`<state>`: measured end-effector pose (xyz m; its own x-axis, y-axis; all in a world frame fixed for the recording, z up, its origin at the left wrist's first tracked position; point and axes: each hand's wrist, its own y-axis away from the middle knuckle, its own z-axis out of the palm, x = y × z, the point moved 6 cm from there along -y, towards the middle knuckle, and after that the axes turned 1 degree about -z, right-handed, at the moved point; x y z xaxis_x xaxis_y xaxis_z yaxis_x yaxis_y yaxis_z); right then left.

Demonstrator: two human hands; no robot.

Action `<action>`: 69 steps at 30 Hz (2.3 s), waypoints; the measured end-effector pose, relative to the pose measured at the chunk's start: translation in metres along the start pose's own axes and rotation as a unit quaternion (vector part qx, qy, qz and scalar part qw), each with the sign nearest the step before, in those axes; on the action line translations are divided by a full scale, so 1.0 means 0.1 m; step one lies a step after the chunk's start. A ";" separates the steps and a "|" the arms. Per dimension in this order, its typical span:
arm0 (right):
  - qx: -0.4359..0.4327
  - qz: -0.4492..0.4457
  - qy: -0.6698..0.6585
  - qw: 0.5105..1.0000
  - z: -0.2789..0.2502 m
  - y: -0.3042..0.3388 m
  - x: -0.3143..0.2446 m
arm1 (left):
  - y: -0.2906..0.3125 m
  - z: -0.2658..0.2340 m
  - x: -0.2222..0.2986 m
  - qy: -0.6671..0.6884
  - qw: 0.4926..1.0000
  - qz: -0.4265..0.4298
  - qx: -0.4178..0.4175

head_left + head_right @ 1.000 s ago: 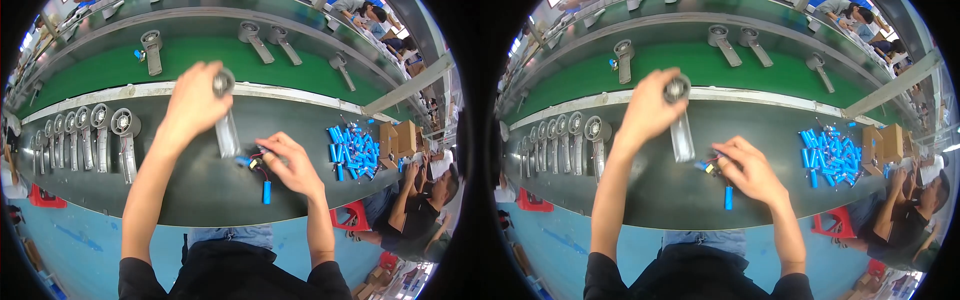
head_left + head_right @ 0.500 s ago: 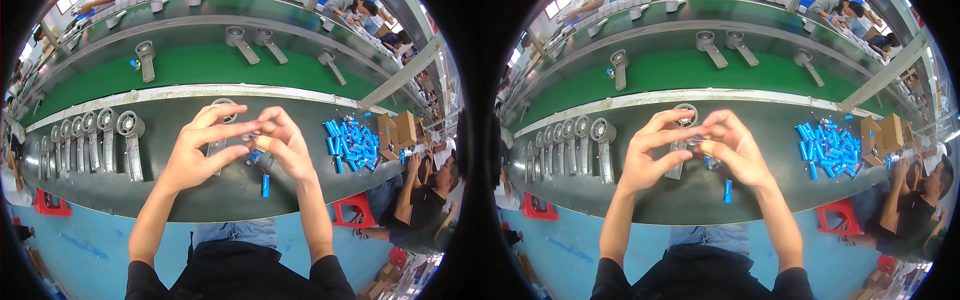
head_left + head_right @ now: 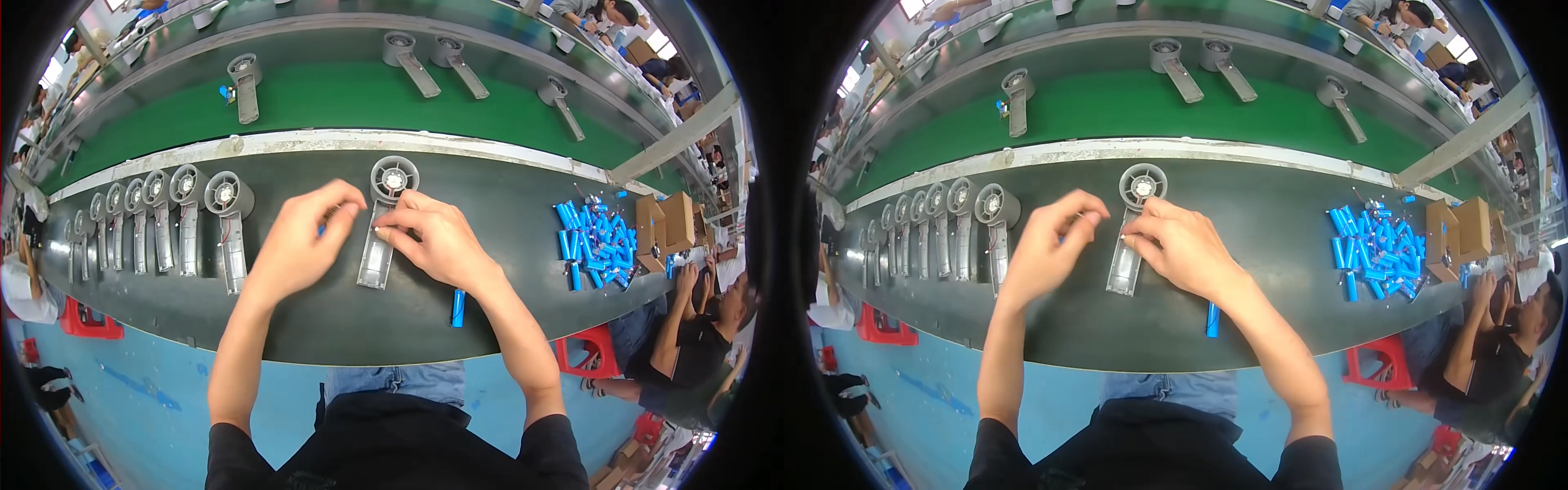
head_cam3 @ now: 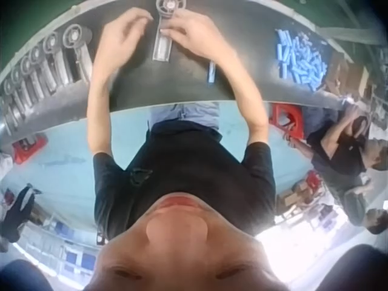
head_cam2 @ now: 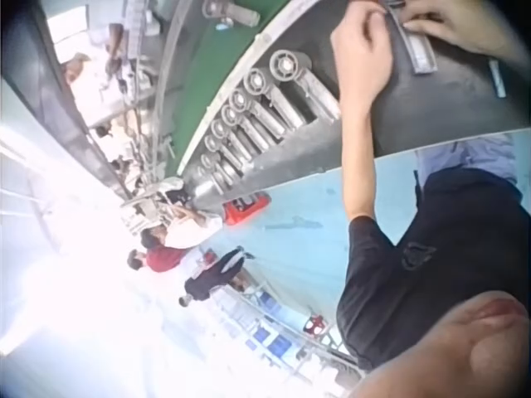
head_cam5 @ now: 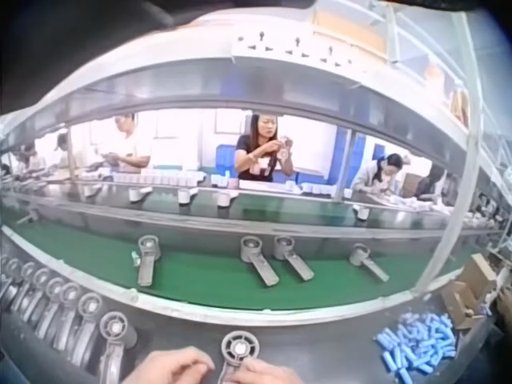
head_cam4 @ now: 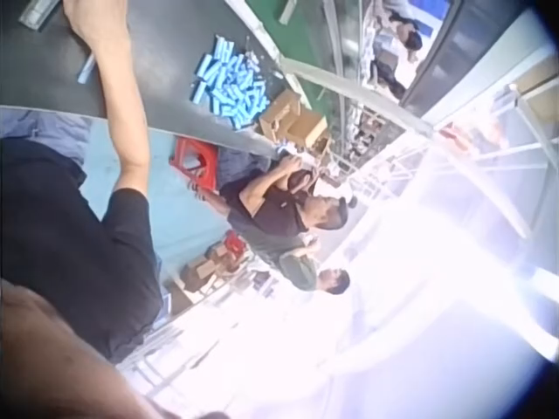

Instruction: The person assembles small circular electronic components with blue parts and metal frames by hand on a production line.

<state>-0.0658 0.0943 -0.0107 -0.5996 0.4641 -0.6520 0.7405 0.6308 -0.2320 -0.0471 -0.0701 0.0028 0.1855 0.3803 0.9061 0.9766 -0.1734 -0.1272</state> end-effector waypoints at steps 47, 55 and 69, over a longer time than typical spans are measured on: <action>0.111 0.207 -0.334 0.913 0.19 0.14 0.20 | 0.13 0.11 -0.35 0.197 0.974 -0.056 0.094; 0.118 0.202 -0.364 0.902 0.22 0.13 0.23 | 0.12 0.25 -0.35 0.365 0.929 -0.010 0.067; 0.098 0.220 -0.394 0.887 0.22 0.15 0.24 | 0.12 0.18 -0.22 0.120 0.982 0.081 0.125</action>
<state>-0.0627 0.1013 -0.0458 0.1018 0.0103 -0.9948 0.9347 0.3414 0.0991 -0.0380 -0.0645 -0.0260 0.3383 0.1363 0.9311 0.9383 0.0268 -0.3449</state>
